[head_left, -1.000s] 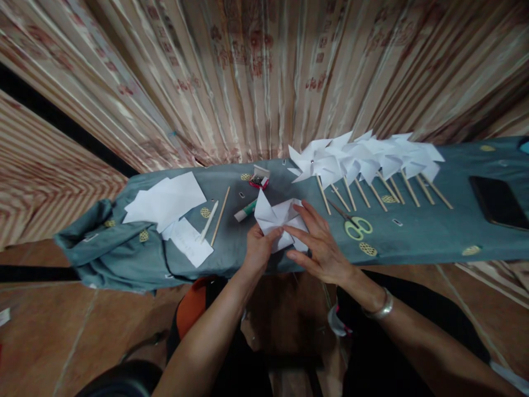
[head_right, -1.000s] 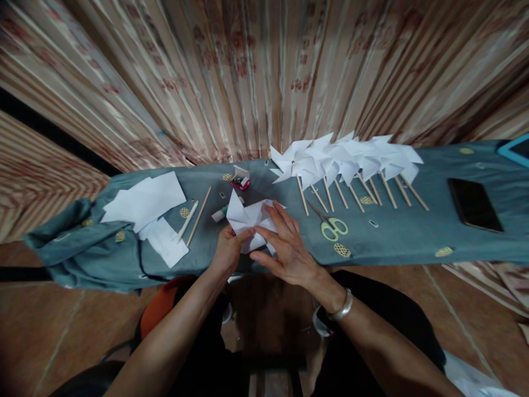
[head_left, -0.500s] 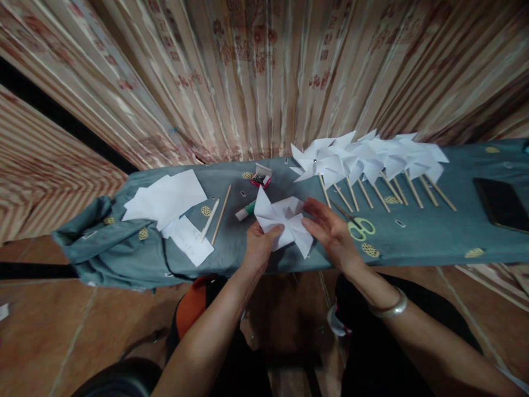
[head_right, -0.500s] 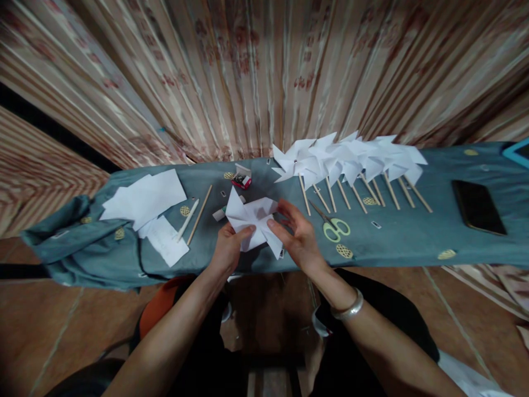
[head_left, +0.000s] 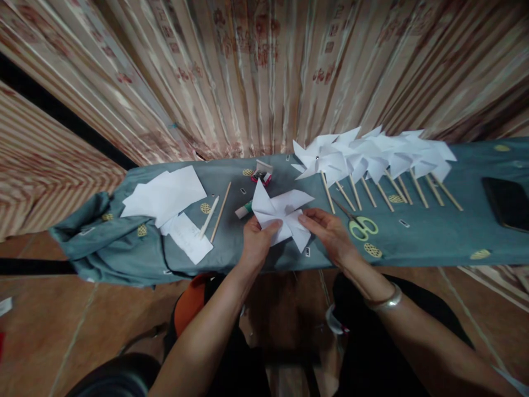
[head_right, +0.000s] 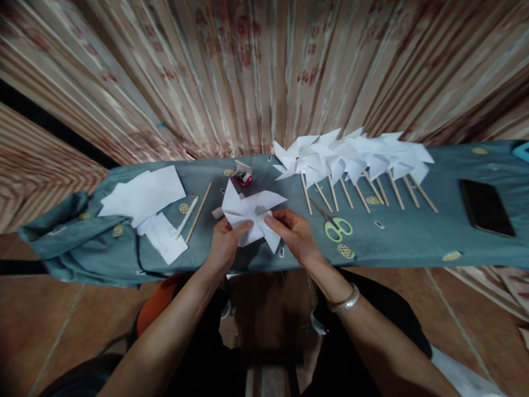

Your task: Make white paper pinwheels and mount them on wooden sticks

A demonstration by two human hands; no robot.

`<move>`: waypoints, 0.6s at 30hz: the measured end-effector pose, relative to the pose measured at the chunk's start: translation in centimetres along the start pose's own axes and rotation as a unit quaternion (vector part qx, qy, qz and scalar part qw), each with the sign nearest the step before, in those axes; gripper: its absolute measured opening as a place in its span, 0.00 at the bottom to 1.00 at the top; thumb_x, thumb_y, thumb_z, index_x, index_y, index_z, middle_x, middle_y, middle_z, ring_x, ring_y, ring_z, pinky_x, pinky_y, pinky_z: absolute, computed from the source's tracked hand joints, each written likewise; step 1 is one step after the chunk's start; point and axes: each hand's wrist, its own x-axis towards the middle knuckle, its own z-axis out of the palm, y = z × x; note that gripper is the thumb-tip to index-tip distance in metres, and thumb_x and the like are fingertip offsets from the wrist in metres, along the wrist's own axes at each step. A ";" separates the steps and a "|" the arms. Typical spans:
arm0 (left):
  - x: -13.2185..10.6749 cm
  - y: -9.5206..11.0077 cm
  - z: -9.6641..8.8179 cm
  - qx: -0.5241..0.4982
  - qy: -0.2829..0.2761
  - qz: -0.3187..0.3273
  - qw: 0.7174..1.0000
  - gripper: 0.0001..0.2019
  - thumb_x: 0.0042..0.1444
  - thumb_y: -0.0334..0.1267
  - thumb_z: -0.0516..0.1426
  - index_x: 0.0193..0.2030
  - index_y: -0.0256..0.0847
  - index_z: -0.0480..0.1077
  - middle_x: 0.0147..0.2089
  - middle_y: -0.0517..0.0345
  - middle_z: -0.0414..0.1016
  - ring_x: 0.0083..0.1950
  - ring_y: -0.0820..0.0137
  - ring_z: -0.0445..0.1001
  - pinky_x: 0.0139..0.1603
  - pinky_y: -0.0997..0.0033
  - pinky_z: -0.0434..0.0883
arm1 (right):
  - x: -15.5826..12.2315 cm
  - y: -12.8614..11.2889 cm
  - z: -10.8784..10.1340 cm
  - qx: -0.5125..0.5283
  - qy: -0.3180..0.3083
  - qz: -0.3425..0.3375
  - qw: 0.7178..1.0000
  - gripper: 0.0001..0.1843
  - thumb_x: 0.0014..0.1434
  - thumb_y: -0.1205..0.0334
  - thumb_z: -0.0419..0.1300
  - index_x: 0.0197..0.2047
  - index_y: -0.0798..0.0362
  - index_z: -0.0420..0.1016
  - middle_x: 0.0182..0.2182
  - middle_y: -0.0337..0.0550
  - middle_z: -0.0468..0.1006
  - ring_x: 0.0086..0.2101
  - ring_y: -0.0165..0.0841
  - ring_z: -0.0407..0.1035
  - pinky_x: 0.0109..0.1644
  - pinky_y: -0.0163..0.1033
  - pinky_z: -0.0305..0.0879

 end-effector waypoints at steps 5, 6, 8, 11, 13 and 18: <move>-0.2 -0.2 0.2 -0.013 -0.026 -0.010 1.000 0.16 0.33 0.34 0.69 0.34 0.36 0.77 0.32 0.55 0.81 0.32 0.68 0.75 0.40 0.67 0.71 | 0.1 0.1 0.9 0.064 -0.037 0.043 0.996 0.19 0.36 0.49 0.74 0.28 0.52 0.79 0.26 0.37 0.80 0.26 0.30 0.71 0.34 0.37 0.68; -0.2 -0.3 0.2 -0.014 -0.030 -0.009 0.999 0.16 0.33 0.34 0.69 0.34 0.36 0.77 0.33 0.55 0.81 0.32 0.68 0.75 0.40 0.68 0.71 | 0.1 0.2 1.0 0.070 -0.039 0.044 0.996 0.19 0.36 0.49 0.74 0.28 0.52 0.79 0.26 0.37 0.80 0.26 0.30 0.71 0.34 0.37 0.68; -0.1 -0.4 0.1 -0.011 -0.034 -0.008 0.999 0.16 0.33 0.35 0.69 0.34 0.35 0.77 0.33 0.55 0.81 0.32 0.68 0.75 0.39 0.68 0.71 | 0.2 0.3 1.3 0.078 -0.039 0.041 0.995 0.19 0.36 0.49 0.74 0.28 0.52 0.80 0.26 0.37 0.81 0.25 0.29 0.71 0.34 0.37 0.68; 0.1 -0.5 0.0 0.003 -0.032 -0.006 0.999 0.16 0.35 0.35 0.69 0.35 0.35 0.77 0.33 0.55 0.81 0.32 0.67 0.75 0.38 0.67 0.70 | 0.4 0.6 1.4 0.074 -0.041 0.028 0.996 0.18 0.37 0.49 0.74 0.28 0.52 0.79 0.25 0.36 0.80 0.25 0.30 0.70 0.33 0.38 0.68; 0.2 -0.5 -0.1 0.007 -0.030 0.001 1.000 0.16 0.35 0.35 0.69 0.35 0.35 0.77 0.33 0.55 0.81 0.32 0.67 0.75 0.38 0.67 0.70 | 0.6 0.7 1.4 0.065 -0.046 0.021 0.997 0.17 0.39 0.49 0.73 0.28 0.52 0.79 0.25 0.36 0.80 0.25 0.30 0.70 0.33 0.38 0.67; 0.2 -0.4 0.0 0.016 -0.036 0.006 0.999 0.15 0.36 0.35 0.68 0.34 0.35 0.77 0.33 0.55 0.81 0.31 0.68 0.75 0.38 0.69 0.70 | 0.7 0.9 1.1 0.051 -0.042 0.023 0.998 0.17 0.38 0.49 0.73 0.26 0.52 0.78 0.23 0.35 0.78 0.23 0.28 0.68 0.30 0.37 0.65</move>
